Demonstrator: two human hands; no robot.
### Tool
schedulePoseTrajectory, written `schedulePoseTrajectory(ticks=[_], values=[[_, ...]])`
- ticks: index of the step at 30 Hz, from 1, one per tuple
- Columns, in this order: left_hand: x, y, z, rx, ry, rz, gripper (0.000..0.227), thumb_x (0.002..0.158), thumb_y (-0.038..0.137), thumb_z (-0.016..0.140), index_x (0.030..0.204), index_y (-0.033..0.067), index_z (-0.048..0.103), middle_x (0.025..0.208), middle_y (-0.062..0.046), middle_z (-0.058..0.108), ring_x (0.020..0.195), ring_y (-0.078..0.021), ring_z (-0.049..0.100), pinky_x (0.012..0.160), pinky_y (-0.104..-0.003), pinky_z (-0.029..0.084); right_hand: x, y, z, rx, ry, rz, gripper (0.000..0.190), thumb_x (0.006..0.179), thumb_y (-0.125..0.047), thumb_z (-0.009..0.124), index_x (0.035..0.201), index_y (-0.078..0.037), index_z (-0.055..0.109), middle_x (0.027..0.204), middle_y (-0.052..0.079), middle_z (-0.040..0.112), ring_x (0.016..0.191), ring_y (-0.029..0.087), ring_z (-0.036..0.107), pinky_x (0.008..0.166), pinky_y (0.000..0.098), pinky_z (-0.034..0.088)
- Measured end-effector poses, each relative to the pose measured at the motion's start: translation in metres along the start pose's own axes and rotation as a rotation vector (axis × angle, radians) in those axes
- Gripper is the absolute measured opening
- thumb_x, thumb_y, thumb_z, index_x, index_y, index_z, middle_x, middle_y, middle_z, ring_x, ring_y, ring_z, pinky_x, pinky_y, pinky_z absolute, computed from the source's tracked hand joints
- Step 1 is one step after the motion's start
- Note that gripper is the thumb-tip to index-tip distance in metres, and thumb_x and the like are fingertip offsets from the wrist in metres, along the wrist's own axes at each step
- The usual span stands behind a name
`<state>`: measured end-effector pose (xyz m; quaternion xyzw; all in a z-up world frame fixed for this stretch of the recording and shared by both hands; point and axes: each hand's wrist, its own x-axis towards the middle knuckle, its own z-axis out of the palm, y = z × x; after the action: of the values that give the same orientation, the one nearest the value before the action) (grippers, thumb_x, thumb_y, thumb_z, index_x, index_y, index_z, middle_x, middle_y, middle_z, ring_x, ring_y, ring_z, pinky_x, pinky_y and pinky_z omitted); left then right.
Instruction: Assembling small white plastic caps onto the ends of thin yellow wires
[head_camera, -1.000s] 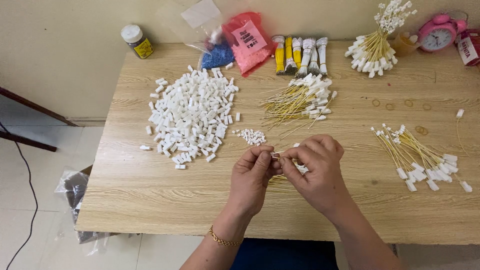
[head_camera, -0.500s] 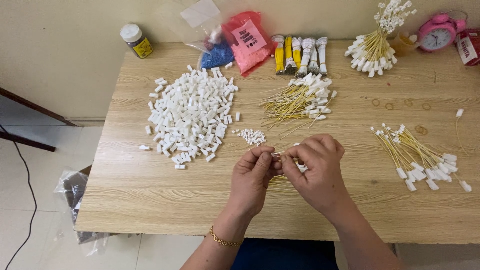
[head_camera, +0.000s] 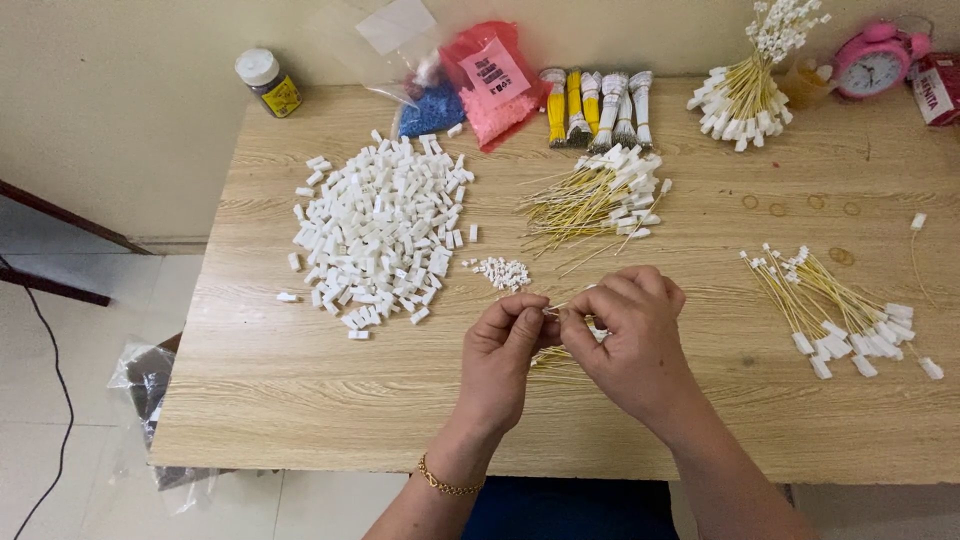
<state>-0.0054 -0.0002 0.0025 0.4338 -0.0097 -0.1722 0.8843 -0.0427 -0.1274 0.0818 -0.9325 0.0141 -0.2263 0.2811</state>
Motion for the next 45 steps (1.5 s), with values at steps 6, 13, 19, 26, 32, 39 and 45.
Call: schedulePoseTrajectory(ticks=[6,13,19,26,32,39,45], values=[[0.0,0.003,-0.001,0.118,-0.001,0.065,0.014,0.093,0.007,0.06,0.102,-0.0016,0.067,0.083,-0.01,0.068,0.076,-0.016,0.069,0.075,-0.033,0.061,-0.001,-0.002,0.0,-0.019,0.005,0.013,0.013,0.076,-0.021,0.069,0.066,-0.023,0.062,0.055,-0.003,0.044,0.087,0.021,0.057,0.09,0.0433,0.032],[0.004,-0.008,-0.008,0.164,-0.007,0.084,0.013,0.094,0.007,0.06,0.101,-0.0007,0.067,0.08,-0.008,0.067,0.074,-0.0143,0.067,0.072,-0.031,0.06,-0.001,0.006,0.005,-0.004,-0.026,0.003,0.012,0.077,-0.021,0.07,0.067,-0.021,0.063,0.055,0.0,0.049,0.085,0.026,0.059,0.087,0.0462,0.035],[0.002,-0.009,-0.004,0.164,0.013,0.1,0.012,0.093,0.006,0.061,0.098,-0.0012,0.068,0.08,-0.009,0.067,0.073,-0.0148,0.067,0.072,-0.033,0.06,-0.003,0.008,0.008,-0.01,-0.027,0.028,0.015,0.08,-0.023,0.068,0.065,-0.022,0.063,0.055,-0.003,0.047,0.087,0.022,0.059,0.089,0.045,0.035],[0.007,-0.016,-0.007,0.3,0.037,0.149,0.01,0.093,0.004,0.061,0.097,0.001,0.07,0.078,-0.007,0.068,0.072,-0.0116,0.063,0.071,-0.029,0.057,-0.011,0.031,0.031,-0.073,-0.096,0.067,0.013,0.082,-0.028,0.066,0.07,-0.024,0.064,0.06,-0.003,0.052,0.091,0.023,0.058,0.09,0.0488,0.035],[0.021,-0.032,-0.025,0.48,0.078,0.185,0.011,0.091,0.003,0.062,0.098,0.0001,0.071,0.078,-0.01,0.07,0.072,-0.0138,0.063,0.071,-0.031,0.056,-0.012,0.071,0.056,-0.114,-0.254,0.231,0.013,0.086,-0.04,0.064,0.083,-0.028,0.07,0.075,-0.004,0.062,0.101,0.023,0.057,0.096,0.0547,0.033],[0.02,-0.035,-0.058,1.022,0.094,0.242,0.011,0.088,0.013,0.067,0.095,0.0069,0.073,0.088,-0.014,0.071,0.088,-0.0306,0.07,0.078,-0.038,0.055,-0.005,0.186,0.072,-0.122,-0.041,0.507,0.014,0.088,-0.027,0.064,0.099,-0.022,0.069,0.089,0.006,0.064,0.087,0.026,0.067,0.078,0.0415,0.053],[0.015,-0.025,-0.062,1.072,0.12,0.128,0.017,0.086,0.014,0.061,0.096,0.0088,0.074,0.094,-0.006,0.07,0.09,-0.0177,0.066,0.083,-0.03,0.051,0.038,0.258,0.069,0.012,0.142,0.589,0.02,0.09,-0.013,0.057,0.104,-0.004,0.069,0.104,0.015,0.066,0.094,0.028,0.064,0.084,0.0389,0.049]])
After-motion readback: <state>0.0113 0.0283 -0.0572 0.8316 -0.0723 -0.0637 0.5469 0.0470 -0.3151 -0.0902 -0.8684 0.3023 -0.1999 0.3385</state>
